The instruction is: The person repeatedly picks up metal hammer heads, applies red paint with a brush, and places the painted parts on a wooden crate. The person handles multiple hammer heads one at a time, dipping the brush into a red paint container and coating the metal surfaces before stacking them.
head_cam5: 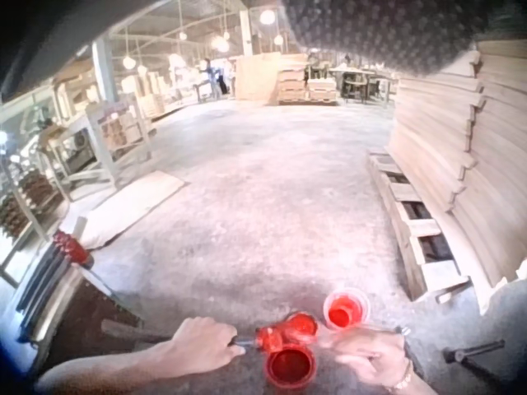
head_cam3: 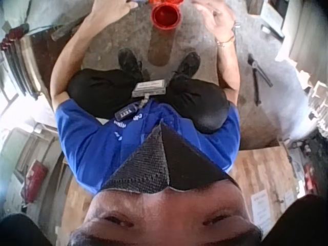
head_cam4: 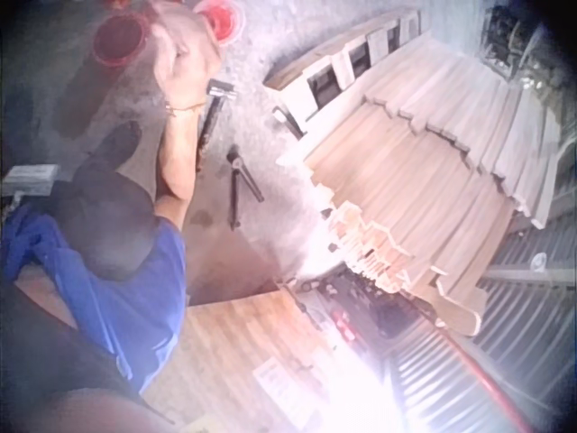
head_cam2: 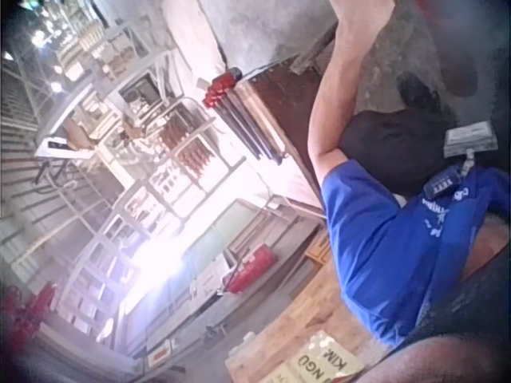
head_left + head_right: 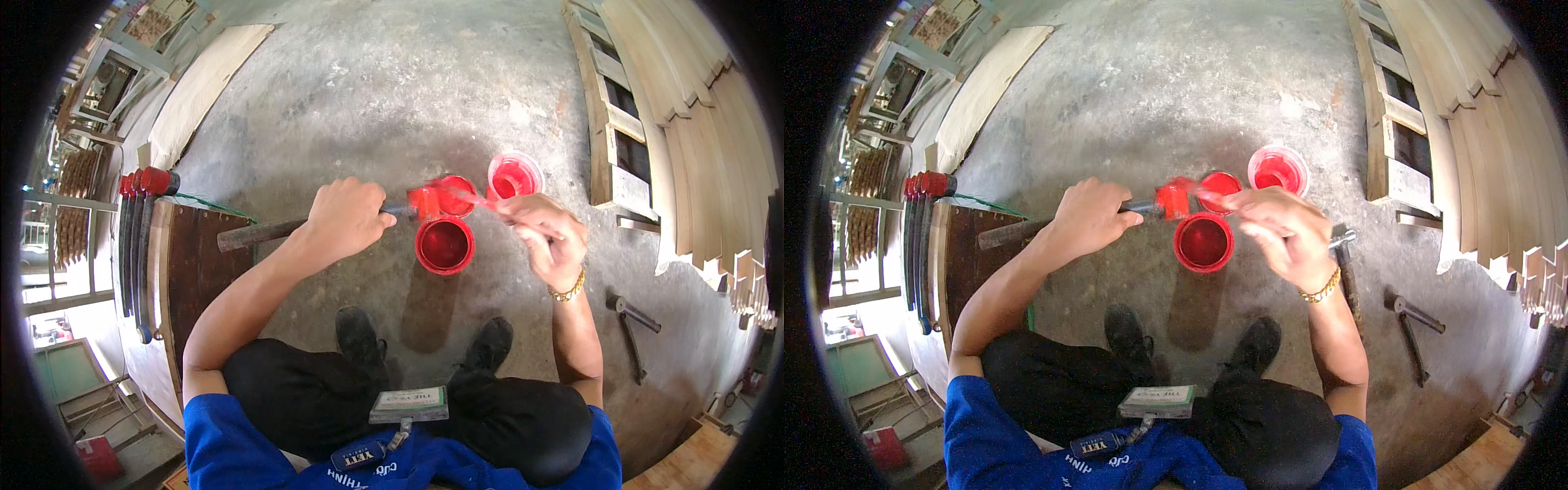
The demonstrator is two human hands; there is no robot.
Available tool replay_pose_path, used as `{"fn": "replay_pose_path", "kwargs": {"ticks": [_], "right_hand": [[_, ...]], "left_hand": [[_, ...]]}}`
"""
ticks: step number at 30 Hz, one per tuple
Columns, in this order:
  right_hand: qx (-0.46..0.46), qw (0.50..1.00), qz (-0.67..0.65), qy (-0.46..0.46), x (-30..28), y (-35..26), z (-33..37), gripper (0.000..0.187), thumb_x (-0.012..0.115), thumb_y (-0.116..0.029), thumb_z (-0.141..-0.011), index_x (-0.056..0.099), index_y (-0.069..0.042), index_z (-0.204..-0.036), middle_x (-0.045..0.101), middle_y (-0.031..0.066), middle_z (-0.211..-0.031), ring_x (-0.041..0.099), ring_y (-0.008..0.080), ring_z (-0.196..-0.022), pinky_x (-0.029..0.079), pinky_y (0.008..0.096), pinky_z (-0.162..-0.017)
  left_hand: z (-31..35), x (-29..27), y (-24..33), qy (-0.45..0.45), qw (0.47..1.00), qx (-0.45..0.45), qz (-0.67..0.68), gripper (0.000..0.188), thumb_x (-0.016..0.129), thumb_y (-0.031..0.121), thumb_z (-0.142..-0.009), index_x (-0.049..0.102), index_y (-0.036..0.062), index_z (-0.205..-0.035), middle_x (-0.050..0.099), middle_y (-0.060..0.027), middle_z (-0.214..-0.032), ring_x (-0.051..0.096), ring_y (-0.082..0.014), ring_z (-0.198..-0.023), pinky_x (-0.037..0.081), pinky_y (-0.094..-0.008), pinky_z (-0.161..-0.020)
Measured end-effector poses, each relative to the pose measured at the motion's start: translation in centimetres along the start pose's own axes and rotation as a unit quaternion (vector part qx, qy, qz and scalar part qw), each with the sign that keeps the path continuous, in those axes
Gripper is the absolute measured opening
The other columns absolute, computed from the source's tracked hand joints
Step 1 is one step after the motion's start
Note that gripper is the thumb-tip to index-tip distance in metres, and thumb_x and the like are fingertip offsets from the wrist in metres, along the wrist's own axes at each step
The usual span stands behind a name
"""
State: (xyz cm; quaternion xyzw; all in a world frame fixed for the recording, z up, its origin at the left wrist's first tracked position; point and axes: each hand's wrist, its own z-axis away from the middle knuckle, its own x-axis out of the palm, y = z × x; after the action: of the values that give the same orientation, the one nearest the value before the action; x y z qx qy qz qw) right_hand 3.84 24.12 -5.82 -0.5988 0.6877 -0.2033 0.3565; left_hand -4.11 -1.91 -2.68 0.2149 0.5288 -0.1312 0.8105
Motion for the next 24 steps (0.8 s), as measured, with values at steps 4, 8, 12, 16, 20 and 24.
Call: {"fn": "replay_pose_path", "kwargs": {"ticks": [4,8,12,16,20,24], "right_hand": [[-0.065,0.993,0.023,-0.095,1.8,-0.3,-1.6,0.017,0.067,-0.002,-0.078,0.057,-0.002,-0.091,0.066,0.0171,-0.09,0.066,0.0286,-0.082,0.053,0.0394,-0.073],[-0.059,0.99,0.059,-0.112,0.8,0.4,-1.1,0.02,0.07,-0.004,-0.076,0.057,-0.002,-0.091,0.066,0.0143,-0.091,0.065,0.0275,-0.082,0.053,0.0353,-0.071],[-0.07,0.988,0.066,-0.121,0.9,-1.0,-2.0,0.017,0.069,-0.004,-0.077,0.058,-0.002,-0.09,0.066,0.0131,-0.091,0.065,0.0279,-0.082,0.053,0.0351,-0.071],[-0.049,0.986,0.095,-0.128,-0.1,-0.5,-2.1,0.014,0.067,-0.004,-0.078,0.059,-0.001,-0.09,0.066,0.0122,-0.09,0.066,0.027,-0.083,0.053,0.0346,-0.073],[-0.029,0.995,0.071,-0.067,-1.1,-1.5,-1.5,0.015,0.067,-0.004,-0.079,0.057,-0.001,-0.09,0.067,0.0144,-0.087,0.066,0.0287,-0.084,0.053,0.0359,-0.073],[-0.032,0.996,0.014,-0.077,0.2,-2.1,-1.5,0.012,0.065,-0.003,-0.081,0.056,0.0,-0.088,0.067,0.0171,-0.084,0.066,0.0295,-0.08,0.053,0.0382,-0.07]], "left_hand": [[0.1,0.3,-0.1,-0.006,1.0,0.007,0.001,0.031,0.065,0.032,-0.078,0.063,0.0012,-0.074,0.06,-0.0189,-0.066,0.06,-0.0392,-0.07,0.045,-0.0471,-0.063],[0.2,-0.1,0.3,-0.008,1.0,0.016,0.011,0.031,0.065,0.032,-0.079,0.063,0.0009,-0.074,0.06,-0.0186,-0.066,0.06,-0.0391,-0.071,0.044,-0.047,-0.064],[0.2,0.1,-0.2,0.001,1.0,0.007,0.0,0.032,0.065,0.032,-0.079,0.063,0.0002,-0.076,0.061,-0.0185,-0.067,0.06,-0.0387,-0.073,0.044,-0.0466,-0.065],[0.1,-0.5,0.3,-0.024,1.0,-0.011,0.014,0.031,0.065,0.032,-0.079,0.064,0.0007,-0.078,0.061,-0.0187,-0.069,0.06,-0.0384,-0.074,0.045,-0.0465,-0.066],[0.3,-0.8,0.1,-0.023,0.999,-0.029,0.024,0.03,0.065,0.032,-0.078,0.064,0.0017,-0.079,0.061,-0.0189,-0.069,0.06,-0.0386,-0.075,0.045,-0.0469,-0.067],[0.2,-0.4,0.1,0.019,0.999,-0.015,0.026,0.029,0.066,0.031,-0.077,0.065,0.0024,-0.08,0.061,-0.0191,-0.069,0.06,-0.0391,-0.074,0.045,-0.047,-0.067]]}}
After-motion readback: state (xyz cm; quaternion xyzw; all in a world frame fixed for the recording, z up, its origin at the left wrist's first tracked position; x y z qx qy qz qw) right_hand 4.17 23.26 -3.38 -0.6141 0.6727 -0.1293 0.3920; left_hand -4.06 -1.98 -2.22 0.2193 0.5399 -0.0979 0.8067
